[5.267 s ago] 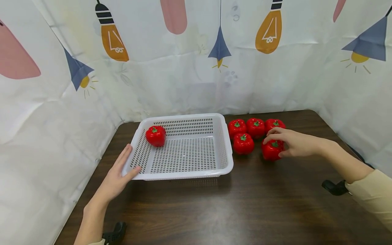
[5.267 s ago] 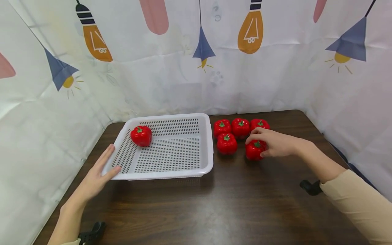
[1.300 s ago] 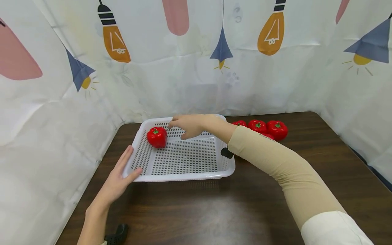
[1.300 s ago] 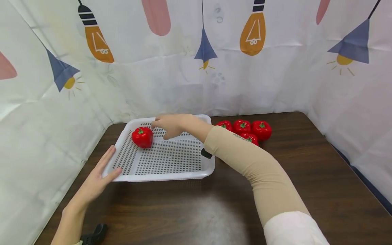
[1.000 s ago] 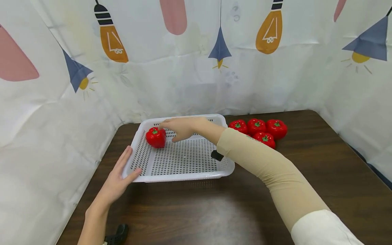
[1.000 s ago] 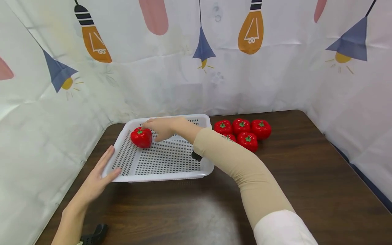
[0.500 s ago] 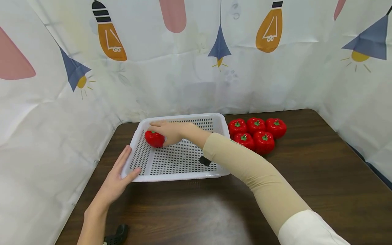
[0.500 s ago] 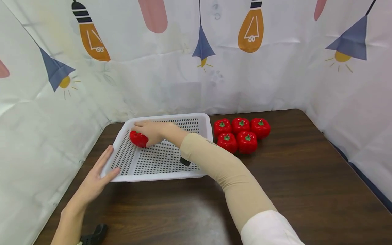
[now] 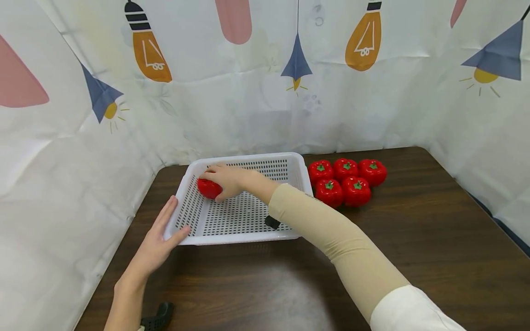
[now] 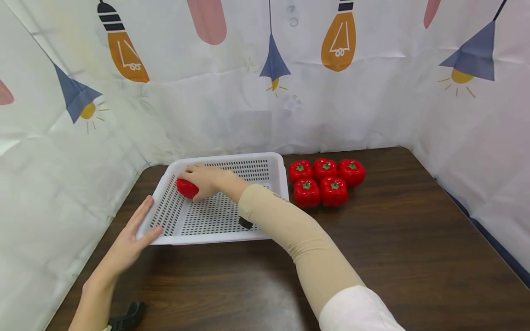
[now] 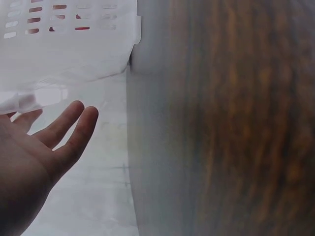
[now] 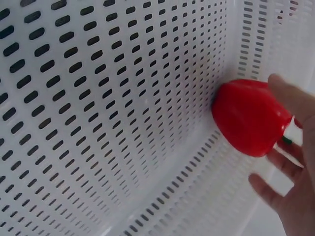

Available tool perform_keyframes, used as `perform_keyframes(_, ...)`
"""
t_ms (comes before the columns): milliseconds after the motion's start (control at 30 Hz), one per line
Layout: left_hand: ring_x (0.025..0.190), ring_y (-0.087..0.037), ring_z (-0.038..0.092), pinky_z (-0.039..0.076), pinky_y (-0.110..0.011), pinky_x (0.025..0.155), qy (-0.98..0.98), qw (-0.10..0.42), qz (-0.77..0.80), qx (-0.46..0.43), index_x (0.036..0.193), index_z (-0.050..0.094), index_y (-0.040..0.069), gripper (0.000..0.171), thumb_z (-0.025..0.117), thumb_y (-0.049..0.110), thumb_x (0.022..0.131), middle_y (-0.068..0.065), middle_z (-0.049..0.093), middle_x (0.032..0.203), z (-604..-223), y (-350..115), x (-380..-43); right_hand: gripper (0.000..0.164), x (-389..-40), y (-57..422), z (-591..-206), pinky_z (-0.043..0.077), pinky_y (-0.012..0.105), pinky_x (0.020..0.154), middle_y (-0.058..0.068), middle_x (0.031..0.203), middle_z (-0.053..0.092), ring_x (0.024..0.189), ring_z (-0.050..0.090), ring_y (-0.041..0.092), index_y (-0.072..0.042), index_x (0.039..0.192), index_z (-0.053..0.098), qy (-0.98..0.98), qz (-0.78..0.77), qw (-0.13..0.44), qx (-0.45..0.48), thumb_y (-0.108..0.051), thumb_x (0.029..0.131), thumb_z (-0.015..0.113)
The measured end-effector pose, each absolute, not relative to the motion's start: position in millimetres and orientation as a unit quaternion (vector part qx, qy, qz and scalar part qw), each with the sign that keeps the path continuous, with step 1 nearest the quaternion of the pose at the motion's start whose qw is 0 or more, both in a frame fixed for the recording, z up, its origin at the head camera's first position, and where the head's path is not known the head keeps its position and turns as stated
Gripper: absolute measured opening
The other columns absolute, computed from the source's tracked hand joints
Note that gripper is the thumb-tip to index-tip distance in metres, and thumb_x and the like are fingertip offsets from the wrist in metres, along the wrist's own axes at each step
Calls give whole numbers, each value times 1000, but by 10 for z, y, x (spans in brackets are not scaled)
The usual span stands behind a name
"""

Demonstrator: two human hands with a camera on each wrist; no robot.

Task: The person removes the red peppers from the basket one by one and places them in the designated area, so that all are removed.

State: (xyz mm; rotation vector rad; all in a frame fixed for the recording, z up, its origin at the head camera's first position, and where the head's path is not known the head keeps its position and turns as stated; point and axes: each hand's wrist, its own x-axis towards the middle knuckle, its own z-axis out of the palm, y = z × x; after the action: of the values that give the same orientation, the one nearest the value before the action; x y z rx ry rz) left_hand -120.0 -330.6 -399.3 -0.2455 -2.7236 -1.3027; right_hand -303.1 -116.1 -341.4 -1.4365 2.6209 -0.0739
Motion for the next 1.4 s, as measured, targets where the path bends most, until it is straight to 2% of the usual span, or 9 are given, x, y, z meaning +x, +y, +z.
perform_keyframes(100, 149, -37, 23, 25, -17, 106, -898, 54, -429, -77, 166, 16, 25, 85, 69, 27, 99, 4, 7, 172, -3987, -3306, -1195, 81, -3010, -1183, -3412, 40, 37, 111, 1, 157, 38, 142, 34, 19, -29, 162, 32, 882, -7, 61, -467, -44, 94, 72)
perform_keyframes(267, 148, -38, 26, 24, -7, 97, -897, 56, -431, -78, 166, 16, 25, 85, 69, 27, 99, 5, 7, 172, -3990, -3300, -1187, 79, -2981, -1241, -3452, 42, 36, 109, 2, 157, 37, 141, 33, 21, -30, 162, 31, 885, 1, 56, -463, -45, 95, 71)
perform_keyframes(567, 148, -38, 26, 24, -10, 101, -901, 64, -422, -77, 166, 18, 23, 85, 69, 26, 99, 4, 9, 172, -3988, -3293, -1178, 64, -2906, -1306, -3432, 45, 34, 105, 3, 147, 47, 134, 42, 22, -28, 151, 42, 877, -7, 45, -478, -41, 96, 71)
perform_keyframes(633, 149, -38, 25, 25, -19, 109, -901, 62, -424, -76, 166, 17, 23, 85, 69, 26, 99, 3, 8, 172, -3988, -3293, -1178, 60, -2897, -1304, -3423, 47, 33, 103, 4, 143, 48, 129, 46, 21, -28, 148, 45, 876, -21, 53, -479, -38, 96, 73)
perform_keyframes(700, 149, -39, 24, 27, -36, 116, -899, 60, -427, -75, 166, 17, 23, 85, 69, 26, 99, 3, 8, 172, -3987, -3291, -1181, 58, -2902, -1302, -3424, 48, 31, 101, 5, 139, 49, 125, 48, 20, -28, 145, 47, 876, -37, 63, -478, -35, 95, 75)
perform_keyframes(767, 150, -39, 23, 26, -55, 116, -898, 58, -430, -74, 166, 17, 23, 86, 69, 27, 99, 3, 7, 172, -3986, -3289, -1186, 58, -2909, -1295, -3421, 49, 30, 100, 5, 138, 49, 122, 51, 18, -28, 144, 48, 875, -47, 73, -476, -32, 94, 77)
perform_keyframes(833, 150, -40, 21, 24, -68, 111, -897, 58, -433, -75, 166, 17, 23, 86, 69, 27, 98, 2, 7, 172, -3985, -3288, -1192, 59, -2920, -1285, -3417, 49, 29, 99, 6, 138, 49, 122, 51, 18, -27, 144, 47, 875, -46, 78, -476, -30, 93, 77)
perform_keyframes(1133, 151, -42, 18, 22, -72, 111, -897, 59, -432, -73, 166, 17, 21, 87, 70, 27, 98, -1, 7, 172, -3999, -3293, -1200, 64, -2923, -1190, -3369, 52, 31, 96, 5, 143, 50, 127, 47, 19, -27, 147, 50, 868, -38, 104, -485, -27, 91, 80)
perform_keyframes(1400, 152, -41, 16, 19, -71, 112, -898, 62, -430, -75, 166, 17, 19, 87, 70, 27, 98, -1, 7, 172, -3980, -3288, -1190, 64, -2890, -1028, -3296, 53, 30, 91, 5, 137, 49, 123, 46, 19, -24, 146, 51, 856, -25, 131, -500, -25, 90, 81)
